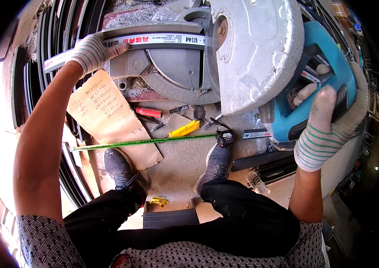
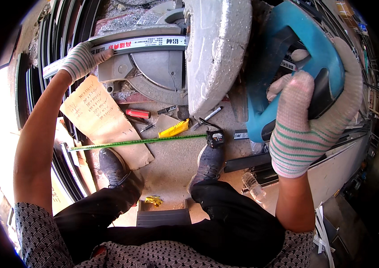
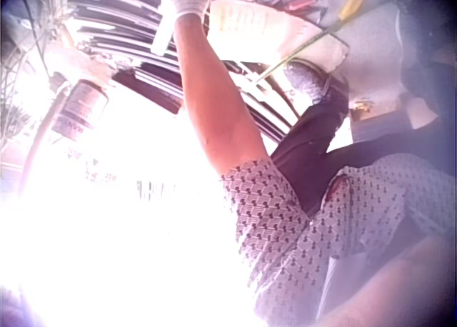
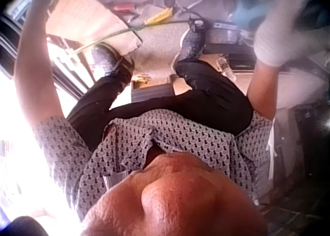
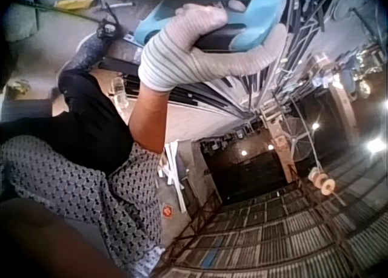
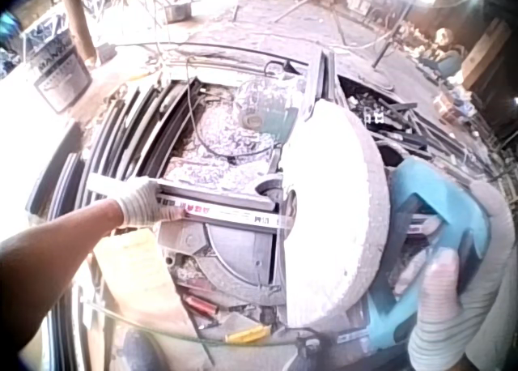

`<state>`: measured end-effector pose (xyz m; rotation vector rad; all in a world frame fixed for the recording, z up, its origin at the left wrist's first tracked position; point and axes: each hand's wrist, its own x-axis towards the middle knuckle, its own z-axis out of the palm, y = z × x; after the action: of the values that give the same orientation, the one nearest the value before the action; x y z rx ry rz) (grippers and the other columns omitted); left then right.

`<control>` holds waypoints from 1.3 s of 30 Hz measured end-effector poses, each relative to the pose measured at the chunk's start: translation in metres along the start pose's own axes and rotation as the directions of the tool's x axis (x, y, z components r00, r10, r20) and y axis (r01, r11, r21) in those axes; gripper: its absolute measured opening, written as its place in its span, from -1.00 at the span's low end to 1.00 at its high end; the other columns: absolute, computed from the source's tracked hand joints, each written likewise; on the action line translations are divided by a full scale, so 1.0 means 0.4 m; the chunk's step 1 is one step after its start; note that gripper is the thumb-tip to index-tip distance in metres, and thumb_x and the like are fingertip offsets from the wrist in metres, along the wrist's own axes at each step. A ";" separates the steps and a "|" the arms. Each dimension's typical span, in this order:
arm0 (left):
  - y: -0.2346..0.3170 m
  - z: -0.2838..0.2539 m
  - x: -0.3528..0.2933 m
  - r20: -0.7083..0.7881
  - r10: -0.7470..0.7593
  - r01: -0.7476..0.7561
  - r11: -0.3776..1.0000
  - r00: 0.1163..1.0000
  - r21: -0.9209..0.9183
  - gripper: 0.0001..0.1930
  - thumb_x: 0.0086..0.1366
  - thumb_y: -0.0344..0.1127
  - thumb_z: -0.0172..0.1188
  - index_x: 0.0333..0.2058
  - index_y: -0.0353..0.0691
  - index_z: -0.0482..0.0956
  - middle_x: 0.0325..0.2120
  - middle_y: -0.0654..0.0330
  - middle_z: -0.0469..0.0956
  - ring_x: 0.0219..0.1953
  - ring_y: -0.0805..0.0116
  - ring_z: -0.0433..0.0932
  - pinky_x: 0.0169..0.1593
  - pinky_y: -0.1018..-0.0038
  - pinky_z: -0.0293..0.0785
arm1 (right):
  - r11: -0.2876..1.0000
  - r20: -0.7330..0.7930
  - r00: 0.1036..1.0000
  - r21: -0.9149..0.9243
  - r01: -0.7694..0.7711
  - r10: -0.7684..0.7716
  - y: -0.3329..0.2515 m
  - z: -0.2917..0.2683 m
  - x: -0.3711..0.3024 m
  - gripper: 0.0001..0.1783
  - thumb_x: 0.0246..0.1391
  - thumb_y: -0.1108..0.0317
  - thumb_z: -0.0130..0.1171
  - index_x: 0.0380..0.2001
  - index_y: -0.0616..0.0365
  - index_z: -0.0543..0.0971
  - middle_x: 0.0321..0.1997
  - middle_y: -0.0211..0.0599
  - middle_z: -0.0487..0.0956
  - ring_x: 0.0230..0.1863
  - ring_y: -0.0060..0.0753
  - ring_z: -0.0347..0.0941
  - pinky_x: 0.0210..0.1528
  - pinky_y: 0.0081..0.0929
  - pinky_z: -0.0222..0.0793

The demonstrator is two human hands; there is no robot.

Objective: The person measures a long metal profile with a tape measure and marks it with a marker. They then place the profile on a miter saw, cut it, and repeat the process for a second piece. The person wears gloves and uses a tape measure, marker, and miter saw.

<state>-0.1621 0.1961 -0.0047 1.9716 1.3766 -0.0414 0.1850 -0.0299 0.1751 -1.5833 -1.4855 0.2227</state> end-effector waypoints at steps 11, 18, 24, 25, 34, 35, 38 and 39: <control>-0.008 0.006 0.007 0.010 0.018 -0.017 0.998 1.000 -0.058 -0.22 0.17 0.14 0.48 0.16 -0.39 0.54 -0.16 0.06 0.70 -0.18 0.37 0.61 0.00 0.40 0.57 | 1.000 -0.028 1.000 -0.003 -0.009 0.009 -0.003 0.004 0.000 -0.41 0.36 0.31 0.10 0.36 0.20 0.20 -0.19 -0.13 0.59 -0.42 -0.48 0.54 -0.26 -0.44 0.64; -0.025 0.012 0.014 0.012 0.040 -0.039 0.996 0.999 -0.075 -0.21 0.16 0.16 0.47 0.15 -0.39 0.54 -0.15 0.07 0.70 -0.18 0.36 0.60 0.01 0.40 0.56 | 0.999 -0.017 1.000 -0.034 -0.023 0.023 -0.012 0.003 0.004 -0.43 0.35 0.31 0.11 0.34 0.18 0.24 -0.23 -0.18 0.57 -0.41 -0.50 0.54 -0.19 -0.48 0.64; -0.007 0.001 0.007 0.039 0.008 -0.007 1.000 0.999 -0.030 -0.19 0.16 0.19 0.46 0.16 -0.38 0.54 -0.13 0.04 0.70 -0.15 0.32 0.62 0.03 0.37 0.56 | 0.999 -0.013 1.000 -0.051 -0.005 0.004 -0.009 0.002 0.005 -0.44 0.36 0.29 0.11 0.34 0.15 0.25 -0.22 -0.18 0.57 -0.42 -0.51 0.54 -0.21 -0.48 0.64; -0.006 0.000 0.006 0.039 0.005 -0.004 1.000 0.999 -0.030 -0.19 0.15 0.18 0.46 0.16 -0.39 0.54 -0.12 0.03 0.70 -0.14 0.31 0.62 0.04 0.37 0.56 | 0.999 -0.015 1.000 -0.051 -0.005 0.005 -0.010 0.002 0.005 -0.43 0.36 0.29 0.11 0.34 0.15 0.24 -0.21 -0.18 0.57 -0.42 -0.51 0.54 -0.22 -0.48 0.64; -0.008 0.006 0.007 0.026 -0.007 0.010 0.996 1.000 -0.084 -0.17 0.12 0.14 0.50 0.16 -0.44 0.52 -0.08 0.01 0.69 -0.08 0.31 0.62 0.11 0.39 0.53 | 1.000 -0.003 1.000 0.018 -0.024 0.024 -0.002 0.000 0.001 -0.39 0.34 0.35 0.11 0.37 0.16 0.18 -0.20 -0.15 0.57 -0.43 -0.48 0.53 -0.28 -0.45 0.64; -0.011 0.010 0.011 0.024 -0.007 0.009 0.997 1.000 -0.083 -0.17 0.12 0.13 0.50 0.16 -0.44 0.52 -0.08 0.01 0.69 -0.09 0.31 0.62 0.11 0.39 0.53 | 1.000 -0.014 1.000 0.008 -0.019 0.019 -0.005 0.001 0.003 -0.39 0.34 0.35 0.11 0.38 0.16 0.17 -0.21 -0.15 0.57 -0.43 -0.48 0.52 -0.29 -0.45 0.64; -0.003 0.003 0.009 0.031 -0.009 0.012 0.996 0.999 -0.083 -0.18 0.12 0.12 0.51 0.15 -0.44 0.53 -0.09 0.02 0.69 -0.09 0.32 0.62 0.11 0.39 0.53 | 0.998 -0.004 0.998 0.017 -0.057 0.057 -0.015 -0.002 0.016 -0.38 0.34 0.33 0.14 0.37 0.20 0.19 -0.24 -0.15 0.57 -0.43 -0.47 0.52 -0.30 -0.44 0.63; 0.001 0.002 0.006 0.040 -0.011 0.014 0.996 0.999 -0.084 -0.19 0.12 0.12 0.51 0.15 -0.44 0.53 -0.10 0.02 0.70 -0.09 0.32 0.62 0.11 0.39 0.53 | 0.996 0.008 0.996 0.017 -0.084 0.084 -0.019 -0.006 0.023 -0.37 0.34 0.32 0.15 0.37 0.22 0.20 -0.25 -0.15 0.57 -0.43 -0.47 0.52 -0.31 -0.44 0.63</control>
<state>-0.1607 0.1975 -0.0059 1.8827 1.3442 -0.0271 0.1835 -0.0243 0.1856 -1.6344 -1.4209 0.2890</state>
